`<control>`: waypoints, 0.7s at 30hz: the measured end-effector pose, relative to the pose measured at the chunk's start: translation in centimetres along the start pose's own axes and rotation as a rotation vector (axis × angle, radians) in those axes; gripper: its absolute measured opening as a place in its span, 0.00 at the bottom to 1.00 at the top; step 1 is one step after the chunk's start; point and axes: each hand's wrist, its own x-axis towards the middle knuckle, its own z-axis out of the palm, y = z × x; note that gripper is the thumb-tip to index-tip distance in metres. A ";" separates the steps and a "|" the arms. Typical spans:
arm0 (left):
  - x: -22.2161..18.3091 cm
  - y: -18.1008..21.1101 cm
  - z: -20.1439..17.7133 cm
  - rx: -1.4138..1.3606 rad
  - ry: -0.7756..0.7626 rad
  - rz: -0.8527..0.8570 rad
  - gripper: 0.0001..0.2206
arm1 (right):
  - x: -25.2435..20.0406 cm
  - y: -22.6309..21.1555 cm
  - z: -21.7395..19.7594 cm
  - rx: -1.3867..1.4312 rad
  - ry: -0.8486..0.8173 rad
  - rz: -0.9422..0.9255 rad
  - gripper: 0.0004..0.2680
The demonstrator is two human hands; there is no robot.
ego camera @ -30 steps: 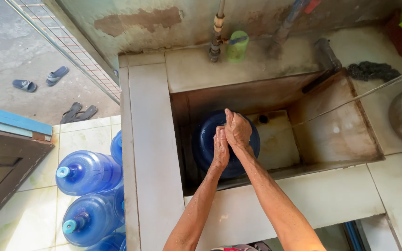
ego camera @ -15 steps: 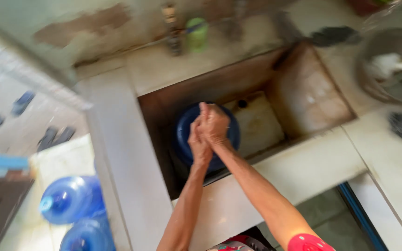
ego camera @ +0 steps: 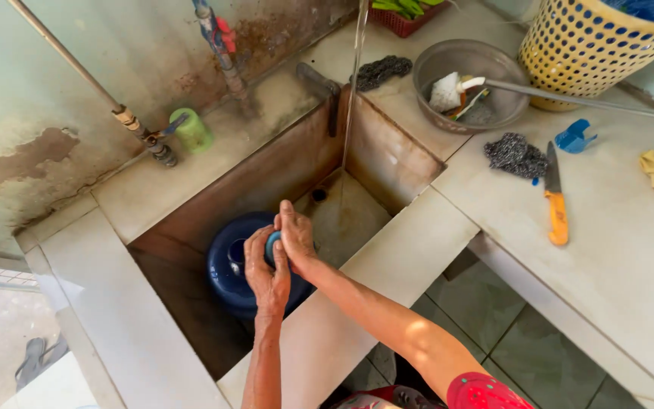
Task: The recorder is washing large blue plastic water jugs in a deep sink area.
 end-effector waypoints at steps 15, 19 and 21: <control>-3.9 -0.7 19.3 -0.630 0.162 -0.696 0.16 | 7.9 -13.6 -33.2 -0.831 -0.153 -0.501 0.03; -3.8 -1.0 23.1 -0.711 0.281 -0.750 0.16 | 15.3 -18.8 -41.0 -0.986 -0.006 -0.614 0.02; -3.7 -0.6 24.5 -0.769 0.295 -0.818 0.16 | 19.3 -21.2 -43.6 -1.234 0.003 -0.768 0.02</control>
